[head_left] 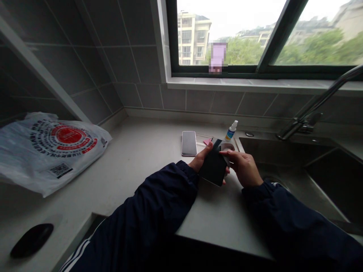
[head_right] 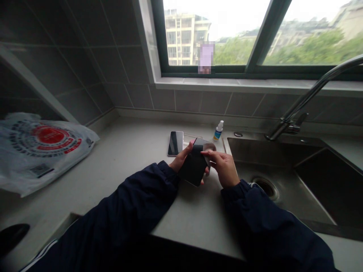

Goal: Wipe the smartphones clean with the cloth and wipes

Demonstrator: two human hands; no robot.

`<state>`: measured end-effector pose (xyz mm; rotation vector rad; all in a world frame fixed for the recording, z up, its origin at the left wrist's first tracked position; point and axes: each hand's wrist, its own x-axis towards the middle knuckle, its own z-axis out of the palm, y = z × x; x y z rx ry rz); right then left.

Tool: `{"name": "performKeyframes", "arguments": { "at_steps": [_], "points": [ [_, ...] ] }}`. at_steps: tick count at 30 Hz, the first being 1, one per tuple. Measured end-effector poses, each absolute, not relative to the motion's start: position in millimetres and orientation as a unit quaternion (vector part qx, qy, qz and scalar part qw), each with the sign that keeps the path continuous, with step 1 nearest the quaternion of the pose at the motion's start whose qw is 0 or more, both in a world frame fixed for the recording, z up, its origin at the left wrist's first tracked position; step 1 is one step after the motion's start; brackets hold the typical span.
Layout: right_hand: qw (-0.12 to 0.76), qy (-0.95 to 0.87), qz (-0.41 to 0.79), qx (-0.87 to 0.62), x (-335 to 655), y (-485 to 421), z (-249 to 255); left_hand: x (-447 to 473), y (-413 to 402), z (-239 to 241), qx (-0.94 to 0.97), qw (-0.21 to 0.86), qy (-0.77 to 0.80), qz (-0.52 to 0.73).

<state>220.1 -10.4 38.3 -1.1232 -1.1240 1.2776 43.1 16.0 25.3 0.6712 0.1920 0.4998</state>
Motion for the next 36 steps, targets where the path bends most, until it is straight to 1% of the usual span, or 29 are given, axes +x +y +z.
{"name": "performKeyframes", "arguments": {
  "at_steps": [10,15,26,30,33,36],
  "points": [
    [0.524,-0.474,0.543,-0.454,221.1,-11.3,39.1,42.9,15.0,27.9,0.311,0.911,0.096,0.254],
    [0.519,-0.483,0.538,-0.456,220.8,-10.8,36.7,43.3,17.5,28.5,0.27,0.919,0.113,0.264],
    [0.502,-0.524,0.535,-0.433,218.4,-12.4,35.7,44.6,16.7,30.6,0.254,0.896,0.162,0.327],
    [0.522,-0.5,0.542,-0.428,219.6,-10.8,37.4,43.6,17.5,32.8,0.262,0.91,0.145,0.288],
    [0.556,-0.455,0.548,-0.428,221.5,-8.2,39.7,44.0,17.9,31.5,0.271,0.92,0.123,0.254],
    [0.59,-0.417,0.544,-0.427,222.4,-5.7,41.1,45.5,16.4,30.3,0.287,0.916,0.131,0.249]
  ]
}}
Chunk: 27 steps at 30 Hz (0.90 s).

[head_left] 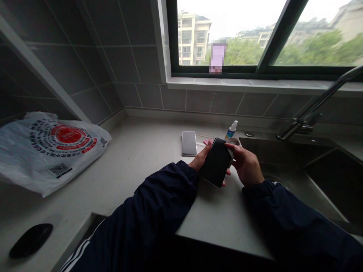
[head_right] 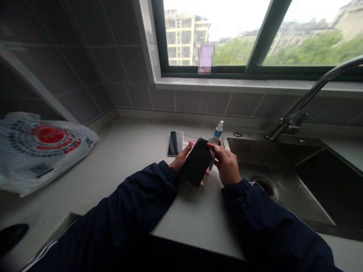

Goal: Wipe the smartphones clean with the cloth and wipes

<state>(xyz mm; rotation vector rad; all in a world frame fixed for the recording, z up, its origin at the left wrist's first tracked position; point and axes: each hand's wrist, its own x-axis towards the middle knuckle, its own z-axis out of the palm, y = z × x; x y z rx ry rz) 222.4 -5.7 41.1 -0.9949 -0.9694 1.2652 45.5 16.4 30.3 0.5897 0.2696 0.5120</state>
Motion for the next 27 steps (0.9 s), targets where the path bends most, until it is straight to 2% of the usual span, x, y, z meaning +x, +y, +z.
{"name": "performKeyframes", "arguments": {
  "at_steps": [11,18,22,25,27],
  "points": [
    [0.683,-0.332,0.467,-0.454,222.7,1.7,43.7,47.9,15.5,25.3,0.362,0.889,0.162,0.227],
    [0.699,-0.335,0.42,-0.472,225.4,6.3,38.5,48.7,11.6,29.4,0.292,0.874,0.201,0.333],
    [0.607,-0.401,0.462,-0.507,225.0,5.4,30.6,50.4,14.8,28.7,0.28,0.827,0.256,0.414],
    [0.51,-0.469,0.513,-0.508,222.0,3.4,24.0,52.9,19.1,26.1,0.286,0.746,0.332,0.501],
    [0.48,-0.498,0.525,-0.496,219.9,2.1,21.1,53.1,20.9,24.5,0.321,0.684,0.376,0.536]
  ]
}}
